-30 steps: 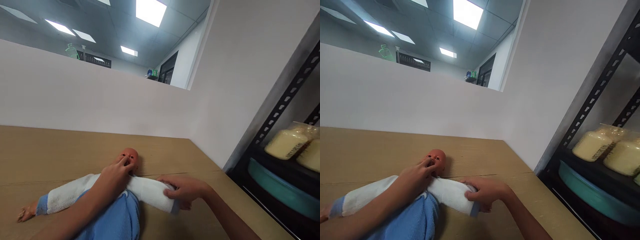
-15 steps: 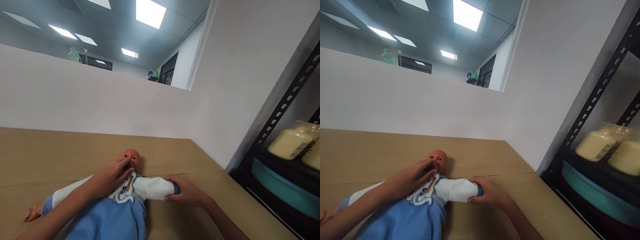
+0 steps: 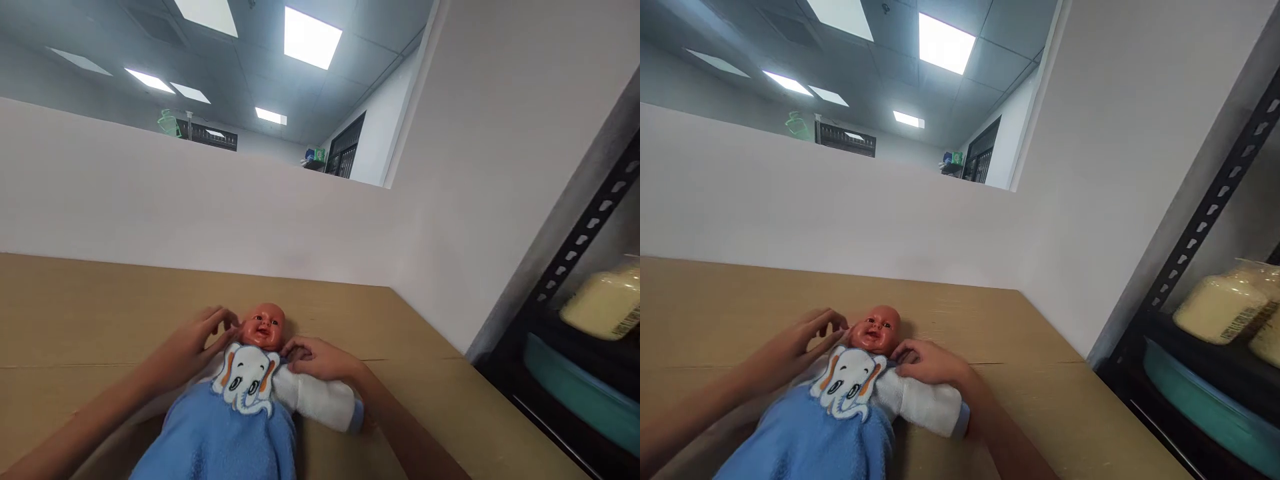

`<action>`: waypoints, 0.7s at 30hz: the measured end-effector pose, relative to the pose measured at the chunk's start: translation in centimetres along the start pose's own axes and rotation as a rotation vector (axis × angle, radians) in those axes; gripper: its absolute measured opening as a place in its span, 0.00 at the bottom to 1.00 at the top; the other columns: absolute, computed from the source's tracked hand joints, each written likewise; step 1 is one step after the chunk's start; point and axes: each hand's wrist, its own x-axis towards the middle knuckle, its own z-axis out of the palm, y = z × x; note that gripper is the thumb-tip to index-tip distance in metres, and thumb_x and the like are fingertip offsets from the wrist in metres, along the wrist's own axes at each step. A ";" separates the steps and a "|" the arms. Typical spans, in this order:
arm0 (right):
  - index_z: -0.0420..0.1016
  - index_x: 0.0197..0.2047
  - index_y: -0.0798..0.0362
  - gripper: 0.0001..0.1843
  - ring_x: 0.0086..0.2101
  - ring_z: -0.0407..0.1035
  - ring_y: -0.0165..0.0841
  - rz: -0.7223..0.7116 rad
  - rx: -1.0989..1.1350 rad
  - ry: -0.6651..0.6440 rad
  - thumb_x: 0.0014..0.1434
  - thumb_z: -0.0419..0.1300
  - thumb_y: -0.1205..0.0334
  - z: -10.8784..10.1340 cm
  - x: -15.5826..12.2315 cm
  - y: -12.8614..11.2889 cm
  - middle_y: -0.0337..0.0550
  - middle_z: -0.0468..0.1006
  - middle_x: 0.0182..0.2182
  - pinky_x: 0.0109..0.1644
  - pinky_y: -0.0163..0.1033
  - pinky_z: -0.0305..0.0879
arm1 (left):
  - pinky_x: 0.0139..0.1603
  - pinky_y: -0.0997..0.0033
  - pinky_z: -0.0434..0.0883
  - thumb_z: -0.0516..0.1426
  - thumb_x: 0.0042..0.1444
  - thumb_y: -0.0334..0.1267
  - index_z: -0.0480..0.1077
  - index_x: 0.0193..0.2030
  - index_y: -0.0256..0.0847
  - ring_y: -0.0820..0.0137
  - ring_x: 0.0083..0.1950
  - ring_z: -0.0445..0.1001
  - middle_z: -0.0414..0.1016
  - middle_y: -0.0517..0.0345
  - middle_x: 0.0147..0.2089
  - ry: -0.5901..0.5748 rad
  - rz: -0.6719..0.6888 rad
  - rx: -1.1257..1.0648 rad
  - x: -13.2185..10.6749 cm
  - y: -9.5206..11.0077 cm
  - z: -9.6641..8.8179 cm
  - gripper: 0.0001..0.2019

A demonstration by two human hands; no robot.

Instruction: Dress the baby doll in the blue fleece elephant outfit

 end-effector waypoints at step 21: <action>0.80 0.45 0.48 0.15 0.43 0.73 0.40 0.055 0.136 -0.042 0.54 0.74 0.60 -0.5 0.6 4.3 0.40 0.80 0.39 0.52 0.46 0.66 | 0.67 0.56 0.72 0.59 0.61 0.65 0.86 0.44 0.52 0.50 0.60 0.80 0.88 0.62 0.51 -0.446 -0.311 -0.418 -1.2 -2.8 -0.4 0.23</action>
